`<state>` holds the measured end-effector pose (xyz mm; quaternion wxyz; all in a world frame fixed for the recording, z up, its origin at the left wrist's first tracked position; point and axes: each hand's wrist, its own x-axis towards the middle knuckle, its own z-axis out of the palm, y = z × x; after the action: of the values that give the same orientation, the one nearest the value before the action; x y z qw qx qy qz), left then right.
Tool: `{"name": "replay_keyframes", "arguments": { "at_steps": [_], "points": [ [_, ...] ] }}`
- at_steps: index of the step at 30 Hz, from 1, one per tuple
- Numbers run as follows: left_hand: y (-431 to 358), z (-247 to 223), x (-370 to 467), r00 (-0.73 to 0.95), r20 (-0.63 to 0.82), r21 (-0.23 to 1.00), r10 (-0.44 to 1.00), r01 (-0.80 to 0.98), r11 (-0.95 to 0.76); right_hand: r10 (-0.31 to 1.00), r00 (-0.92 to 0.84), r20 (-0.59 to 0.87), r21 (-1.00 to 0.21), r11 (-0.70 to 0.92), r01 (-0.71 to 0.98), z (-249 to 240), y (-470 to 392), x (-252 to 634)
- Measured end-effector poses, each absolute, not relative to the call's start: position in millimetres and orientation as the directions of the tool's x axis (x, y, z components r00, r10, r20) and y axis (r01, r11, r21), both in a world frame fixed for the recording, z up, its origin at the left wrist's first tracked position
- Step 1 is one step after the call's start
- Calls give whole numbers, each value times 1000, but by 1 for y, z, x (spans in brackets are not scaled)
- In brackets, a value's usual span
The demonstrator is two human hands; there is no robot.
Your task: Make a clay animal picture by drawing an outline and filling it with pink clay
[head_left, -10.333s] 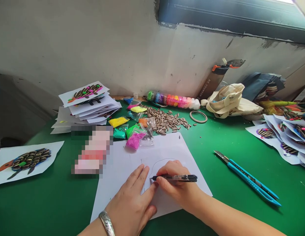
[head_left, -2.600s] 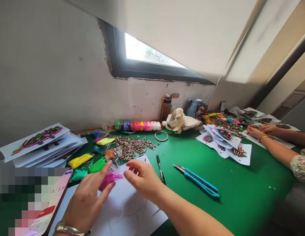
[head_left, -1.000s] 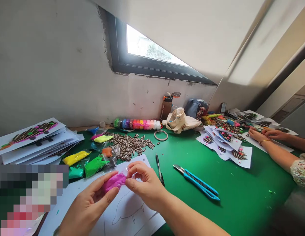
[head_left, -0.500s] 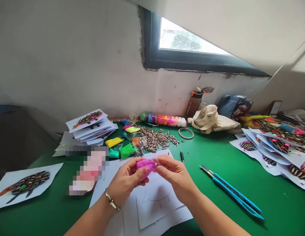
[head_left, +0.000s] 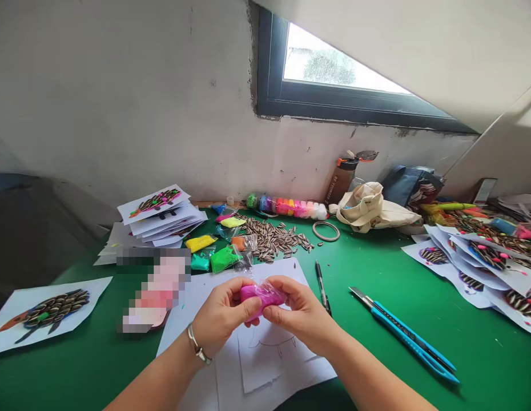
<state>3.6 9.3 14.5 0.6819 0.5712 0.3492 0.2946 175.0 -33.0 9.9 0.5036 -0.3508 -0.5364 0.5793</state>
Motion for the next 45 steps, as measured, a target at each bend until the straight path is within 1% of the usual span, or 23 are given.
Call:
{"name": "replay_keyframes", "arguments": {
  "at_steps": [3,7,11,15,18,19,21,24,27,30,34,40,42,45],
  "points": [
    [8,13,4,582,-129,987,803,0,159,960,-234,154,-980,118,-163,7,-34,173],
    [7,10,5,570,-134,987,810,5,160,971,-187,152,-988,155,2,6,-35,172],
    [8,7,6,561,-150,984,814,1,180,973,-169,154,-971,181,158,8,-35,173],
    [5,7,9,547,-163,978,821,-18,207,965,-208,160,-952,207,225,9,-36,174],
    [1,9,10,544,-180,974,819,-18,226,968,-218,127,-951,182,252,7,-39,174],
    [1,9,10,548,-178,974,817,-20,226,973,-196,121,-949,172,264,6,-39,174],
    [2,9,9,560,-156,971,814,-64,230,977,-163,136,-957,172,232,4,-40,173],
    [6,6,5,565,-162,956,809,-113,270,971,-185,153,-981,172,90,5,-40,171],
    [9,3,4,554,-154,954,818,-131,269,969,-228,98,-995,98,-13,7,-40,170],
    [8,2,7,538,-167,962,826,-95,256,973,-226,46,-998,37,-46,8,-40,169],
    [1,6,13,486,-190,970,853,-43,241,979,-201,23,-1000,23,-1,5,-40,169],
    [-2,10,16,441,-201,971,875,-27,237,987,-147,62,-973,92,212,-1,-42,169],
    [0,9,15,445,-193,972,875,-34,232,985,-166,51,-972,87,216,0,-43,167],
    [3,6,13,441,-178,974,880,-47,221,973,-231,-1,-988,34,150,3,-44,165]
  ]
}}
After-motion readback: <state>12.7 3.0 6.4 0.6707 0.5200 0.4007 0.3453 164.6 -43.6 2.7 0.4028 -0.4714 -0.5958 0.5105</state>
